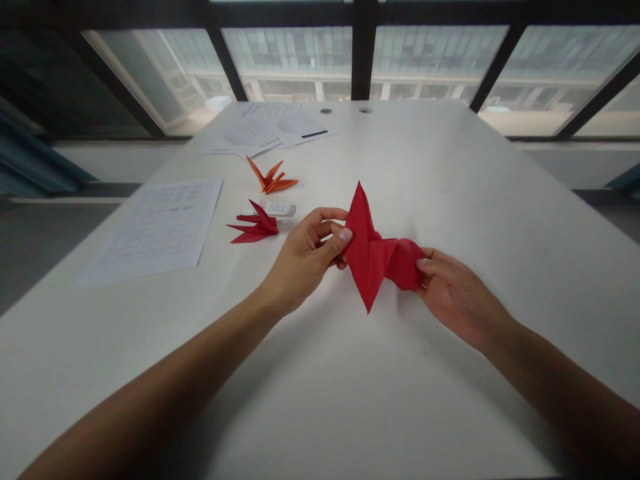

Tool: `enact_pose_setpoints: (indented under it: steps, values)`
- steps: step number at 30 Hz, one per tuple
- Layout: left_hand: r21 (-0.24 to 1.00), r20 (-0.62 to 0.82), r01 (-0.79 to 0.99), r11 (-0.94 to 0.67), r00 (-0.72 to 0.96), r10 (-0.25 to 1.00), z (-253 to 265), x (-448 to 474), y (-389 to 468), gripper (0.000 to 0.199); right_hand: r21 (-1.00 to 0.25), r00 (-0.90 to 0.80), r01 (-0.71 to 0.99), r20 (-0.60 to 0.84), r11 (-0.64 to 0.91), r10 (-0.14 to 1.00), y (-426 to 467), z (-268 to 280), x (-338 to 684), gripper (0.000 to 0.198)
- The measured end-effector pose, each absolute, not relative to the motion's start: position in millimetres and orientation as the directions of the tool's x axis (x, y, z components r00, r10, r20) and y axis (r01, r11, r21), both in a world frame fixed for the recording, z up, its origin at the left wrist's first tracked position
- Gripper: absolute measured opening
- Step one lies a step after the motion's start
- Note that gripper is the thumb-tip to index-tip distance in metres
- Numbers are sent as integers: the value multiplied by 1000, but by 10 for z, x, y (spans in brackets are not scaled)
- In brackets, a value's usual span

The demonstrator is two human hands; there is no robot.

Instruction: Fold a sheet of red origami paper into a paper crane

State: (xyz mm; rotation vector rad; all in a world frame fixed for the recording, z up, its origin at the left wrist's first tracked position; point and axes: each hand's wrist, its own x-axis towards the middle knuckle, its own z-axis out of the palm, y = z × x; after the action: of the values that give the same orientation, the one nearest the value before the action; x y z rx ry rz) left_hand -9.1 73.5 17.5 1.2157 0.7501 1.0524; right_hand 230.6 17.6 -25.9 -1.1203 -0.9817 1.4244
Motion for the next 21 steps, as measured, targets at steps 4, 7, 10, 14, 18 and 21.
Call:
enact_pose_setpoints:
  steps: [4, 7, 10, 14, 18, 21]
  values:
    - [984, 42, -176, 12, 301, 953, 218, -82, 723, 30, -976, 243, 164, 179, 142, 953, 121, -232, 2317, 42]
    - [986, -32, -152, 75, 269, 963, 282, -74, 696, 32, -618, 53, 617, 649, 487, 759, -16, -69, 2301, 55]
    - [972, -129, -149, 181, 306, 943, 329, -55, 653, 28, -266, -276, 701, 755, 662, 595, -165, 97, 2234, 56]
    - [943, -264, -79, 324, 418, 869, 336, -15, 583, 6, -178, -378, 720, 711, 671, 593, -205, 126, 2161, 63]
    - [965, -218, -5, 263, 544, 810, 345, -15, 537, 14, -375, -319, 664, 641, 647, 698, -152, 94, 2193, 42]
    - [996, -87, 45, 75, 587, 805, 384, -48, 532, 24, -671, -203, 490, 533, 556, 822, -161, 118, 2215, 32]
